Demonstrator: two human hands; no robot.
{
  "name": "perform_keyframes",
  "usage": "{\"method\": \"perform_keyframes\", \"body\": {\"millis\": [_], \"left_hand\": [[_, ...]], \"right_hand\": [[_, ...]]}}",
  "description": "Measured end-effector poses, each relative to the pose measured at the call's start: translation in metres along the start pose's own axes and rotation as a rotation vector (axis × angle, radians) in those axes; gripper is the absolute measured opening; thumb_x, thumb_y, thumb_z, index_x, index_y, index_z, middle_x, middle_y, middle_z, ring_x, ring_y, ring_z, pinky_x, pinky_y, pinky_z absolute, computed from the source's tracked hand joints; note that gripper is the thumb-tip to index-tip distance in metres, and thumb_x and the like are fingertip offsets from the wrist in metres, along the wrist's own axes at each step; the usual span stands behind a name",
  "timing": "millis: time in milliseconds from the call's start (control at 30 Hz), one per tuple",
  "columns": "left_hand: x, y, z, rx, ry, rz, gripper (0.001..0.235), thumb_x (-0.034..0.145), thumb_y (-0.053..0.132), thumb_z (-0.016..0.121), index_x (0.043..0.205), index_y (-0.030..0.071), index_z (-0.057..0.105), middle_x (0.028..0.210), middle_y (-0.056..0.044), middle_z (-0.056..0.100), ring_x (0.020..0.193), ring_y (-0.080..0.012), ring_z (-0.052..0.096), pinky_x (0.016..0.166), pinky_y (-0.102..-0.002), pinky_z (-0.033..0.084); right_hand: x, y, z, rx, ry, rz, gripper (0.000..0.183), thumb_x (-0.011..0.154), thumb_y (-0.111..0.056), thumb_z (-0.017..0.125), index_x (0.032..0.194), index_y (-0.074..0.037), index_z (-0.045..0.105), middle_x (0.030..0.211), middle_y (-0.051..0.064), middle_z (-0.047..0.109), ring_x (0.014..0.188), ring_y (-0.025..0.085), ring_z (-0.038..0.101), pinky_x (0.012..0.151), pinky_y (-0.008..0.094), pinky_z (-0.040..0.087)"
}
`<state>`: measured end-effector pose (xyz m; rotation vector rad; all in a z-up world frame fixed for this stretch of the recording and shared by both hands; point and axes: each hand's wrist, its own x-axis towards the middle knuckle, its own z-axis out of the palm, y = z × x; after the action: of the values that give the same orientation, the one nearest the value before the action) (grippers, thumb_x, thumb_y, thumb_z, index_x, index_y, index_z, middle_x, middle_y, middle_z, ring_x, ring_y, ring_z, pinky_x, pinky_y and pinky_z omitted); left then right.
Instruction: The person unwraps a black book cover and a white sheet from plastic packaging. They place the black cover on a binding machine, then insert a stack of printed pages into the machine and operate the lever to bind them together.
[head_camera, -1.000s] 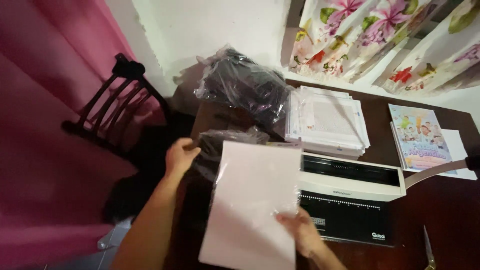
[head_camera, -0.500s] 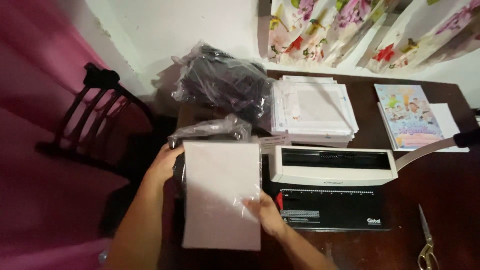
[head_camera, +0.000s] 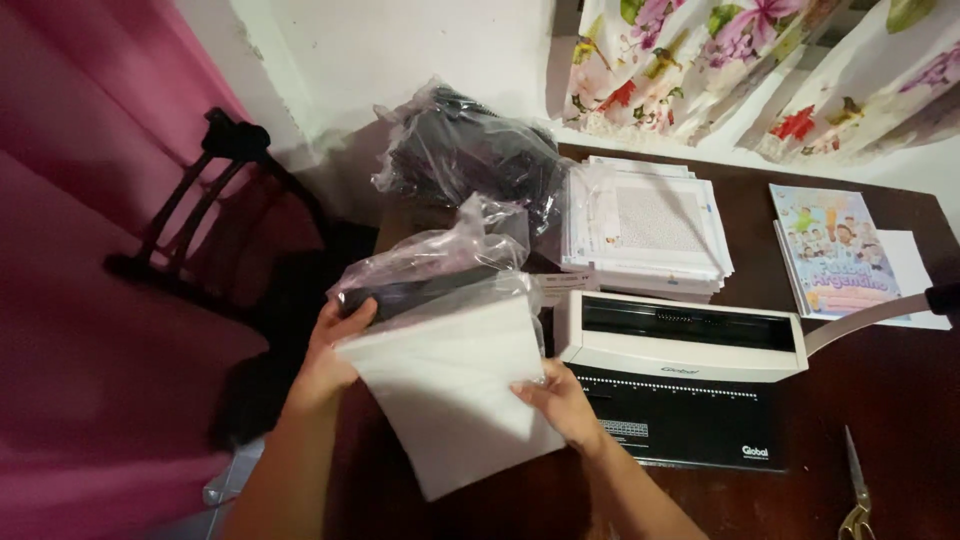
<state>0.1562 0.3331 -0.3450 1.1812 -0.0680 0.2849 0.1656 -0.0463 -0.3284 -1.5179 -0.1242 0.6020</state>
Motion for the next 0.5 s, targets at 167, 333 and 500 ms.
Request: {"method": "perform_keyframes", "body": {"millis": [167,333,500], "left_hand": [[-0.017,0.057,0.036,-0.213,0.153,-0.221,0.040,0.091,0.010,0.072,0.129,0.003,0.066,0.123,-0.013,0.069,0.109,-0.0269,0.067,0.091,-0.042,0.054],[0.009,0.159,0.049,0.209,0.017,-0.185,0.061,0.083,0.006,0.076,0.140,0.005,0.054,0.125,-0.014,0.069,0.111,-0.0252,0.069,0.094,-0.040,0.055],[0.036,0.270,0.119,0.867,-0.070,-0.154,0.099,0.068,0.008,0.084,0.154,0.013,0.037,0.125,-0.010,0.071,0.102,-0.0203,0.072,0.086,-0.037,0.061]], "right_hand": [[-0.022,-0.054,0.014,-0.061,-0.018,0.006,0.033,0.085,-0.002,0.071,0.117,-0.010,0.073,0.102,0.002,0.076,0.090,0.013,0.070,0.080,0.029,0.062],[-0.044,-0.066,0.019,-0.202,0.002,-0.269,0.029,0.081,0.004,0.077,0.110,-0.003,0.075,0.096,0.003,0.061,0.085,0.014,0.060,0.074,0.029,0.053],[-0.057,-0.060,0.020,-0.234,-0.015,-0.321,0.024,0.081,0.005,0.078,0.105,0.000,0.076,0.089,0.003,0.057,0.082,0.013,0.058,0.070,0.028,0.048]]}}
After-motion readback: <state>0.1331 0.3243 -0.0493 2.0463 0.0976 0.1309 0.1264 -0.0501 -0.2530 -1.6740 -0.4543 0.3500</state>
